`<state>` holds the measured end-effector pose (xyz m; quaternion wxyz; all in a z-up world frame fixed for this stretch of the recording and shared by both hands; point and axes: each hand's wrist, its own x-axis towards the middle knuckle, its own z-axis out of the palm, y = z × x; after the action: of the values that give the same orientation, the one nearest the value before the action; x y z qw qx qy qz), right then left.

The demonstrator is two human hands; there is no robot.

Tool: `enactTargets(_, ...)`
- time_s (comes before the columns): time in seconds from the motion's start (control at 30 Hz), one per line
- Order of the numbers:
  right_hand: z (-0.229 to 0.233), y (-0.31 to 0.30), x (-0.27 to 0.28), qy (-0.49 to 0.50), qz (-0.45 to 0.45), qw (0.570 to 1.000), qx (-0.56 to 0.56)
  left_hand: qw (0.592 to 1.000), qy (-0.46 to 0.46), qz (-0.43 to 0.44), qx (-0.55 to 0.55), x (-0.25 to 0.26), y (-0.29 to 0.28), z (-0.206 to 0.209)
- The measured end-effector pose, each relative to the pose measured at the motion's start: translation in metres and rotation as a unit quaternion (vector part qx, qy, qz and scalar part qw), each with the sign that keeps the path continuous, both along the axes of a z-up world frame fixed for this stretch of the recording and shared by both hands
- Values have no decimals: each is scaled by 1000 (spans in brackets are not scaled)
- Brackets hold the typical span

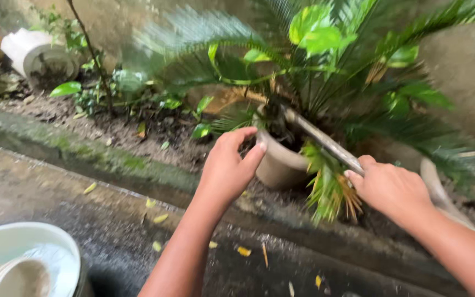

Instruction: The person uses a wooden stick to loosen soil in a potted plant, then dips a plastic container into a bucket of water and places it into the pot to fertilize it.

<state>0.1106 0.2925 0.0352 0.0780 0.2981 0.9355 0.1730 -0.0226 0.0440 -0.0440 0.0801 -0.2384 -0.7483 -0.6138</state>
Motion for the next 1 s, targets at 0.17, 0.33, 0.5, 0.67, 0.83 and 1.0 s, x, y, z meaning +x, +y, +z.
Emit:
enactTargets(0.17,-16,14,-8,-39,-10,999,-16,999,34,-22,-31,2,-9,-5)
enactTargets(0.33,-29,-8,-19,19,-81,986,-143,997,-33,-26,-65,5,-8,8)
enactTargets(0.5,-30,-22,-12,108,-134,963,-206,995,-40,-45,-79,1,17,-9)
enactTargets(0.67,-16,-13,-14,120,-83,973,-176,962,59,-26,-265,-21,79,-19)
enactTargets(0.83,-35,5,-7,124,-112,969,-185,919,33,-30,-393,-56,128,-32)
enactTargets(1.0,-112,1,-4,202,-225,889,-343,916,59,-43,-395,-66,150,-71)
